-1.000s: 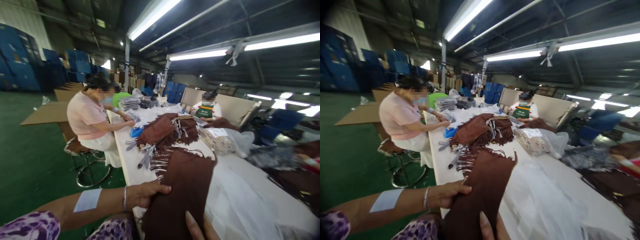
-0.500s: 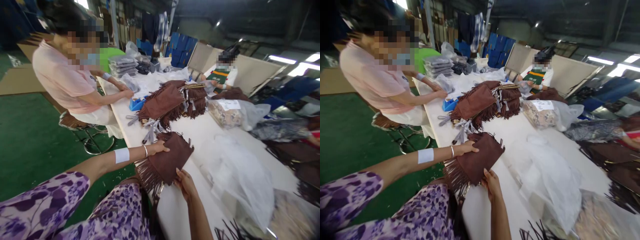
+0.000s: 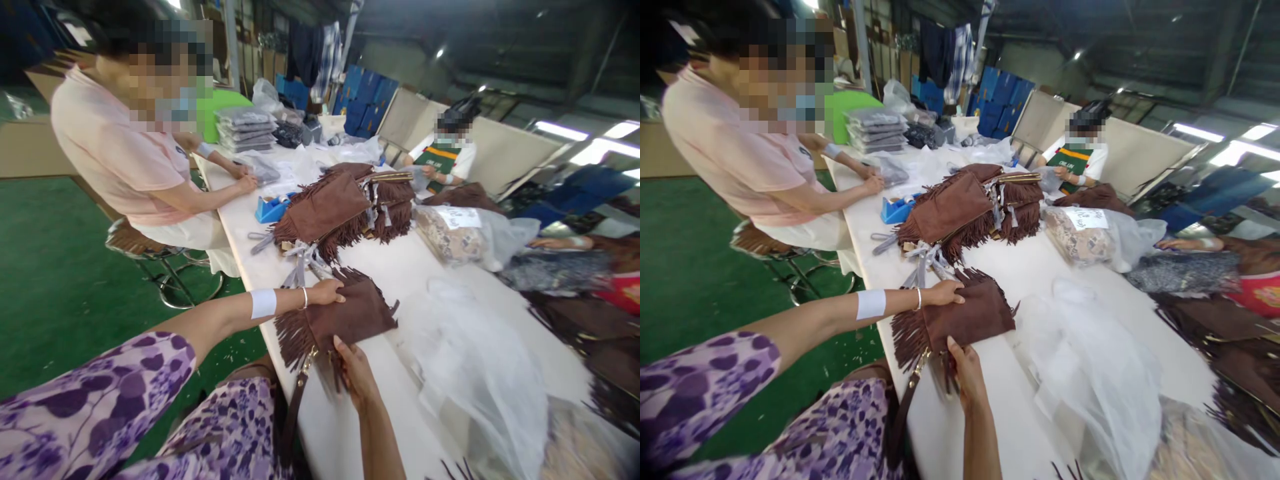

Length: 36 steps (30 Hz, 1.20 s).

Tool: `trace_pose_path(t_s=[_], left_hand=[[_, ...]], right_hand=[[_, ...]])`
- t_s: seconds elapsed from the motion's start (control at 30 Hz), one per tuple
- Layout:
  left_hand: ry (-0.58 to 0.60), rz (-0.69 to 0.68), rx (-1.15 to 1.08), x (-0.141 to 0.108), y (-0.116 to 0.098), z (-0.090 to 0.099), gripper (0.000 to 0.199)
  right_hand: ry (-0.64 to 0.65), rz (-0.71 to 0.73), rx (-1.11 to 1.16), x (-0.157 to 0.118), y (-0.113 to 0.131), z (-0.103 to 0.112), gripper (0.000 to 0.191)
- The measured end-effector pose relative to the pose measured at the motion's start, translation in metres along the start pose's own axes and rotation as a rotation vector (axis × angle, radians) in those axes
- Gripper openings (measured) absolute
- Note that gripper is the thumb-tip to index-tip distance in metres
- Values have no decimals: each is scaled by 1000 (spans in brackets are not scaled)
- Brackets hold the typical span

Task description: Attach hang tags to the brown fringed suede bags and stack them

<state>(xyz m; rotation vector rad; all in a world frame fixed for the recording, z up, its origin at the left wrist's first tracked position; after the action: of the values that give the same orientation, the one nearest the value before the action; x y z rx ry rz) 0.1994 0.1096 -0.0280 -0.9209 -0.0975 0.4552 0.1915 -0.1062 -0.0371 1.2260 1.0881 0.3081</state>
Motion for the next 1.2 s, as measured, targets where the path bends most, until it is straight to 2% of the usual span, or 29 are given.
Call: trace_pose_path(t_s=[0.13, 0.3, 0.4, 0.47, 0.53, 0.6, 0.67, 0.73, 0.83, 0.87, 0.93, 1.03, 1.07, 1.17, 1.2], left_hand=[[13, -27, 75, 1, 2, 13, 27], [-12, -77, 136, 0, 4, 19, 20], [-20, -108, 138, 4, 6, 16, 15], [-49, -121, 121, 7, 7, 15, 13], [-92, -128, 98, 10, 8, 14, 11], [-130, -131, 81, 12, 5, 13, 9], [-161, -129, 71, 13, 1, 12, 10], [-205, -116, 65, 10, -5, 13, 20], [-300, -142, 66, -14, -12, 17, 50], [-329, -167, 77, -28, -13, 18, 55], [-349, -211, 131, -62, -13, 17, 50], [-282, -212, 276, -113, -9, 6, 44], [-254, -202, 323, -127, -7, 0, 51], [-181, -177, 418, -154, -2, -21, 89], [-161, -177, 441, -160, -1, -27, 92]], right_hand=[[68, 26, -61, 2, 0, -10, 46], [89, 16, -232, 0, -21, -23, 46], [52, 28, -417, -3, -23, -5, 41], [-60, 74, -540, -3, -11, 18, 41], [-228, 193, -691, 2, 8, 41, 48], [-335, 378, -940, 12, 27, 50, 53], [-330, 524, -1241, 25, 35, 46, 52], [-270, 551, -1431, 39, 33, 42, 51], [-251, 534, -1490, 49, 29, 45, 51], [-255, 530, -1484, 51, 30, 48, 51], [-266, 521, -1476, 55, 31, 54, 52], [-283, 512, -1458, 64, 36, 59, 53], [-289, 511, -1453, 67, 39, 58, 52], [-318, 501, -1450, 70, 47, 53, 52], [-328, 493, -1453, 68, 50, 50, 51]])
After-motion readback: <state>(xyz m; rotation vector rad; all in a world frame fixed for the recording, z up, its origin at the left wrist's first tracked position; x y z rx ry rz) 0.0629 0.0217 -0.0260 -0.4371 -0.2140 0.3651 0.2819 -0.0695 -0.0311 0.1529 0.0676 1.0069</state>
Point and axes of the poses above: each hand's wrist, its own x-axis towards the middle knuckle, its own z-axis out of the back of the hand, y = z × x, the point moved 5 cm from there along x, towards the middle knuckle, and after that the axes turned 1 degree about z, right-handed, at the moved point
